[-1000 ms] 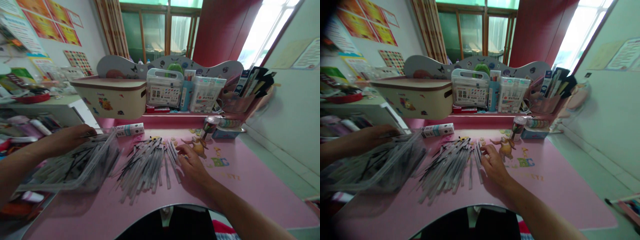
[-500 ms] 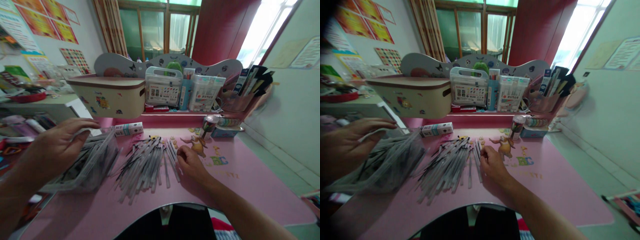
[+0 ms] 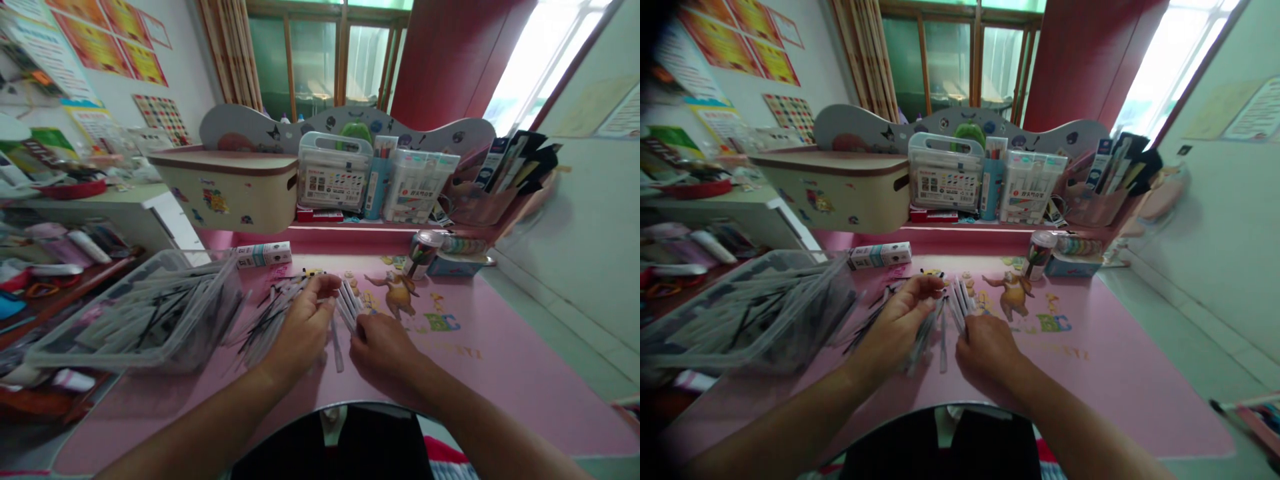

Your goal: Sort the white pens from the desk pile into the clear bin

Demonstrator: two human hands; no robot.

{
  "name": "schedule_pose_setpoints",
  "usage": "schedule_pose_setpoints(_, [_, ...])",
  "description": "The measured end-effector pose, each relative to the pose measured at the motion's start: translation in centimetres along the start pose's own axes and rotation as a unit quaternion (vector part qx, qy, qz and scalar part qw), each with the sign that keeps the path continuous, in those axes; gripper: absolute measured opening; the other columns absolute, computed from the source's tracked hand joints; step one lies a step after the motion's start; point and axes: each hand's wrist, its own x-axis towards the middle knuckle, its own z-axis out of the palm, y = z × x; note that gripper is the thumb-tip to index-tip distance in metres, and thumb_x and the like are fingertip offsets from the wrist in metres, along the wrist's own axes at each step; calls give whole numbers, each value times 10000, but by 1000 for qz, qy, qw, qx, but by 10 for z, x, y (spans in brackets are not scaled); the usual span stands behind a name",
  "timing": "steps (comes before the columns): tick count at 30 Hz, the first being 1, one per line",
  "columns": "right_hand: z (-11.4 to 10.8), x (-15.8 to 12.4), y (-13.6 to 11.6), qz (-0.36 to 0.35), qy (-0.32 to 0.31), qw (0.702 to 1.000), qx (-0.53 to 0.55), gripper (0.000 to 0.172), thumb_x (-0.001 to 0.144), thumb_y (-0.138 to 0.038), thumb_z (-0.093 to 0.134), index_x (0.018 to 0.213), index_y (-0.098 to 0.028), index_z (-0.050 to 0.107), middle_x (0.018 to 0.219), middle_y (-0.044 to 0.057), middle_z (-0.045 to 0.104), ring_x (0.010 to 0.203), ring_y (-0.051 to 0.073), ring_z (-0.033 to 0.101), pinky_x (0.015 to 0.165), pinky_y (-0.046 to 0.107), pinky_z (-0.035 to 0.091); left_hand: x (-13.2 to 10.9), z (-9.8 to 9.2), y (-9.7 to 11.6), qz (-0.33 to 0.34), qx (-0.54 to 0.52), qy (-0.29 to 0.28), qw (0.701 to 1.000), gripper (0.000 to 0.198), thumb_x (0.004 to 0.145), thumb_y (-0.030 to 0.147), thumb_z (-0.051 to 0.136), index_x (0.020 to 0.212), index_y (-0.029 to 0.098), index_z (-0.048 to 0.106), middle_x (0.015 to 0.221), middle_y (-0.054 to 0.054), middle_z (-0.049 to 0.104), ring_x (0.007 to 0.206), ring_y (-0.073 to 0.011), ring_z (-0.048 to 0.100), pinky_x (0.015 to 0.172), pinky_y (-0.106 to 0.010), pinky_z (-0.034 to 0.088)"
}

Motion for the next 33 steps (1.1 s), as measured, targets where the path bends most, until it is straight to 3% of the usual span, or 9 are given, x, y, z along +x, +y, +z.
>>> schedule_pose_setpoints(4, [-8,9,3,47,17,995,82,118,742,-156,565,628,-170,591,598,52,599,553,149,473,568,298,244,5,4,-22,19,10,9,1000,204,822,123,550,989,209,631,967,-29,629,910,-157,579,842,-260,441])
schedule_pose_setpoints(8, [-14,16,8,-22,2,962,273,173,783,-220,510,614,-190,490,579,-13,504,571,129,466,561,256,300,8,7,-33,-16,-51,36,998,280,785,174,633,1054,220,575,1000,-26,608,910,-150,584,794,-254,450])
schedule_pose_setpoints(12, [-9,12,10,-56,-120,878,460,145,748,-286,547,645,-193,506,564,-41,470,544,110,446,522,228,328,8,12,-28,-59,-168,-2,984,380,730,212,721,1074,219,561,890,-10,635,746,-126,596,653,-220,444])
schedule_pose_setpoints(15, [1,8,10,7,-184,802,569,110,682,-260,614,685,-186,533,556,-42,502,496,100,445,478,217,335,6,14,-29,-83,-218,-21,972,326,697,211,759,960,208,567,778,21,624,613,-96,560,584,-202,428])
schedule_pose_setpoints(18, [11,6,8,61,-224,678,697,116,687,-214,578,795,-194,541,571,-27,557,483,125,512,480,234,401,5,13,-37,-72,-211,-19,975,250,711,211,760,878,198,574,787,23,625,618,-90,574,600,-202,457])
schedule_pose_setpoints(20, [13,7,8,58,-249,647,719,137,725,-229,592,850,-181,564,588,-13,572,468,129,513,447,232,403,4,13,-43,-64,-191,-10,979,218,726,222,758,861,194,588,775,25,624,608,-88,577,597,-204,468])
schedule_pose_setpoints(26, [8,9,7,37,-247,609,753,215,816,-331,680,821,-157,555,570,-64,415,440,51,305,407,176,221,3,11,-48,-111,-213,-73,968,182,762,281,735,867,167,641,680,8,619,555,-95,567,562,-211,465])
schedule_pose_setpoints(33, [9,11,14,56,-274,612,740,267,836,-363,677,984,-169,568,531,-109,305,423,52,145,387,176,107,12,4,-52,-123,-216,-73,966,258,720,347,784,818,138,671,627,6,623,535,-74,547,563,-182,457])
